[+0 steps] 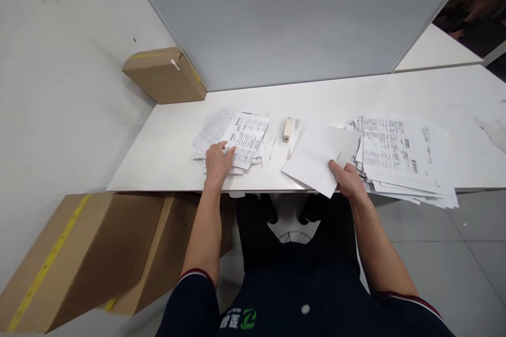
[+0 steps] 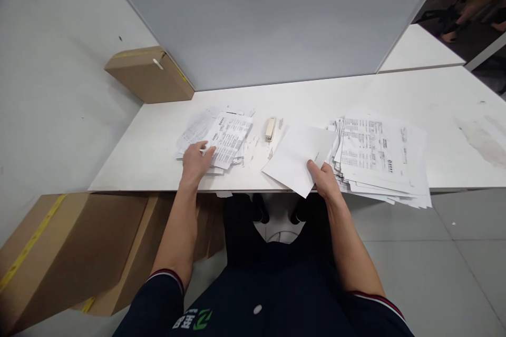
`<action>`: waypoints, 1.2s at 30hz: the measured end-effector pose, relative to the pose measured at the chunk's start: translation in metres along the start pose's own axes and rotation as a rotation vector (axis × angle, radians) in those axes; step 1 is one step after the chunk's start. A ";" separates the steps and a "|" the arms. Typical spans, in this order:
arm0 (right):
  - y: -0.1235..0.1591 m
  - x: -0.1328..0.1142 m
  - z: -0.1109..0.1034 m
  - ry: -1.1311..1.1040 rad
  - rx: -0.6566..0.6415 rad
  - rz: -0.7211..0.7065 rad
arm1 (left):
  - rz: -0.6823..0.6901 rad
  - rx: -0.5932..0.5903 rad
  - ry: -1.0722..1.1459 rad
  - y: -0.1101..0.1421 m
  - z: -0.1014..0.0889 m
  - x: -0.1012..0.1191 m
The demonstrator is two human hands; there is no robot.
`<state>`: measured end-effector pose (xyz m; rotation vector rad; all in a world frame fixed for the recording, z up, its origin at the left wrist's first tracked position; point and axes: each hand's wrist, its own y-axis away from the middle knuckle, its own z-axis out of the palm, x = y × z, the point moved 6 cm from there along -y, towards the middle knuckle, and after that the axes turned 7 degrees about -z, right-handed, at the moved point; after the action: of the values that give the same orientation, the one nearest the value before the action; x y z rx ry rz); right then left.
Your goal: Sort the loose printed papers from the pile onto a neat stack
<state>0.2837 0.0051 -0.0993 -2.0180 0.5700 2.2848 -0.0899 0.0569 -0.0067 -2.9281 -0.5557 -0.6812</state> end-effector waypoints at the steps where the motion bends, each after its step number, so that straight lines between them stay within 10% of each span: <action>1: 0.000 0.000 0.000 -0.001 -0.001 -0.003 | -0.057 0.023 -0.058 -0.006 -0.002 -0.008; 11: 0.000 -0.002 0.000 0.014 0.015 -0.031 | -0.316 -0.292 -0.107 -0.052 0.013 -0.043; 36: -0.001 0.002 -0.001 0.010 0.007 -0.056 | -0.225 -0.130 0.225 -0.042 -0.008 -0.049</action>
<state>0.2848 0.0049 -0.1011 -2.0163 0.5146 2.2394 -0.1492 0.0786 -0.0211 -2.8738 -0.8517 -1.0952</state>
